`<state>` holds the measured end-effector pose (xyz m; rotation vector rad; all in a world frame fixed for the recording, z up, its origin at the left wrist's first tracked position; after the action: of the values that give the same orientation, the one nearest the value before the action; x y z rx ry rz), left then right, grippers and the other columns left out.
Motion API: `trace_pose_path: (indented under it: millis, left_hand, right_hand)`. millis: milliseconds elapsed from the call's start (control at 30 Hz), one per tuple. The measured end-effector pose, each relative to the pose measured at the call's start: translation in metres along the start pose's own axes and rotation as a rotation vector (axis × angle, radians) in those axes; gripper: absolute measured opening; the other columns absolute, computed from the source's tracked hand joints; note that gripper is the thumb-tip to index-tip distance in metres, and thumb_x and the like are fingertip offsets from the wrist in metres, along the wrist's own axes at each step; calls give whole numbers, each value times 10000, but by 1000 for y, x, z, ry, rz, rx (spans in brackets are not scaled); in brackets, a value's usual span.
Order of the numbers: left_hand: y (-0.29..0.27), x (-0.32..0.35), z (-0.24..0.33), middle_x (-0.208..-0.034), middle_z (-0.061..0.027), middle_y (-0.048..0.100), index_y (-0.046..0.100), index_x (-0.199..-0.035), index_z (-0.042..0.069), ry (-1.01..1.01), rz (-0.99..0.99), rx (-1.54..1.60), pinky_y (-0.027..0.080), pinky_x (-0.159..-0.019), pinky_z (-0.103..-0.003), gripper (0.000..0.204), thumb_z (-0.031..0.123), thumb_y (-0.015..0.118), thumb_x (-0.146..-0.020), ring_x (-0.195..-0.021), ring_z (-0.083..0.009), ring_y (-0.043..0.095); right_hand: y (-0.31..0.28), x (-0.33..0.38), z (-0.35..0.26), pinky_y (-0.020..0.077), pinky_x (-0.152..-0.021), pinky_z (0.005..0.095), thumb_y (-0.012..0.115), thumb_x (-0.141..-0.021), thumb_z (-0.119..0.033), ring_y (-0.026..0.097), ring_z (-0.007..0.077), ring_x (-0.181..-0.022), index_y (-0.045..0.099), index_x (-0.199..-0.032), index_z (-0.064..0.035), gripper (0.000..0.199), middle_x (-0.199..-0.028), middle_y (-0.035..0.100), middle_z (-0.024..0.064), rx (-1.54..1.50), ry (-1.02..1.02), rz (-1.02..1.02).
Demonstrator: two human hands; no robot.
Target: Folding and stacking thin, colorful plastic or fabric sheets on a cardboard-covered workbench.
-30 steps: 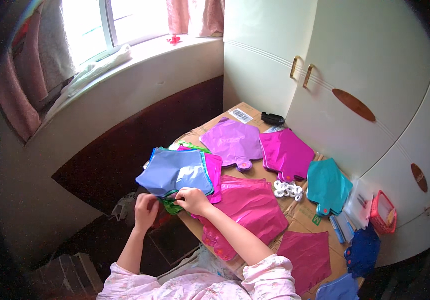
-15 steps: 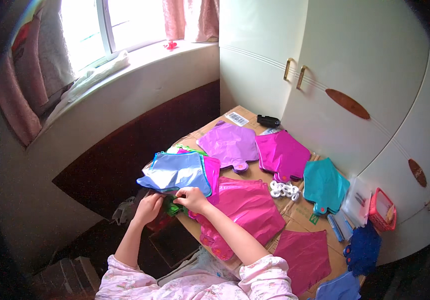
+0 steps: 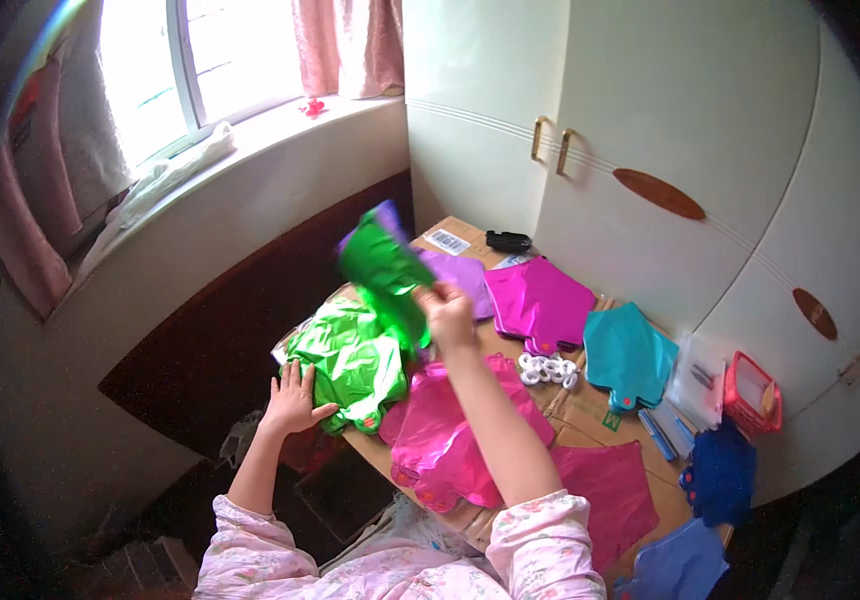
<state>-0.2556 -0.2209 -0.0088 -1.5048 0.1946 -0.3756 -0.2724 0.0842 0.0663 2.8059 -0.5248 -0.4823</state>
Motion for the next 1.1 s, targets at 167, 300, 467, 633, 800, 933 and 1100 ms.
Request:
trace_pose_path:
  millis: [167,300,467,633,800,933,1100]
  left_hand:
    - [5,1,-10,-1504,-282,164,272,-1448,40,5,32,35,159,-1090,-610,998,696,562,-755,-1409,-420,135]
    - [-11,13,20,-1434,-272,305,413,-1336,24,204,466,56,242,-1086,-563,763,359,750,-738,-1368,-448,219]
    - [-39,62,175,-1388,-227,386,418,-1313,9,630,226,868,300,-1087,-426,657,117,732,-746,-1313,-382,354]
    - [-19,128,298,-1466,-151,322,255,-1438,26,902,-634,1759,282,-1094,-421,767,214,693,-837,-1372,-274,294]
    - [31,187,332,-1461,-101,286,184,-1470,164,610,-1364,2221,369,-1034,-499,787,345,648,-861,-1332,-286,351]
    - [81,195,334,-1246,-66,511,391,-1336,138,218,-1475,2031,473,-895,-427,515,363,565,-907,-1152,-234,516]
    - [89,189,333,-1167,-43,587,485,-1248,128,-269,-1447,1902,447,-901,-394,403,366,510,-924,-1065,-224,563]
  right_hand:
    - [-103,11,-90,477,-681,254,660,-869,-109,593,115,-735,645,-950,-30,114,-874,653,35,-207,-107,308]
    - [-181,66,-186,473,-647,225,673,-860,-89,587,94,-716,620,-928,-20,110,-857,645,29,-135,-381,428]
    - [-186,167,-286,450,-622,195,676,-862,-59,564,34,-703,622,-924,-14,93,-829,642,-11,356,-644,471]
    - [-133,252,-302,498,-585,256,690,-709,-20,628,186,-725,619,-876,-44,183,-819,627,71,1544,-878,-6]
    - [-122,323,-202,515,-601,287,607,-700,-105,587,183,-723,551,-763,-68,93,-792,537,49,1798,-554,-284]
    - [-140,366,-138,499,-578,253,606,-686,-110,554,156,-674,532,-741,-83,96,-730,487,30,1781,-488,-151]
    - [-140,386,-118,509,-601,250,603,-703,-112,560,145,-686,524,-751,-72,101,-738,499,26,1652,-382,-133]
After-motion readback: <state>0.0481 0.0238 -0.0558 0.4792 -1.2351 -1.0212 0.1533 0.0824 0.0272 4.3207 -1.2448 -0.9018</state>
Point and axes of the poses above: each hand's wrist, its own x-axis away from the middle knuckle, its own y-axis out of the palm, z = x × y, the point moved 4 cm from there along -x, towards the middle knuckle
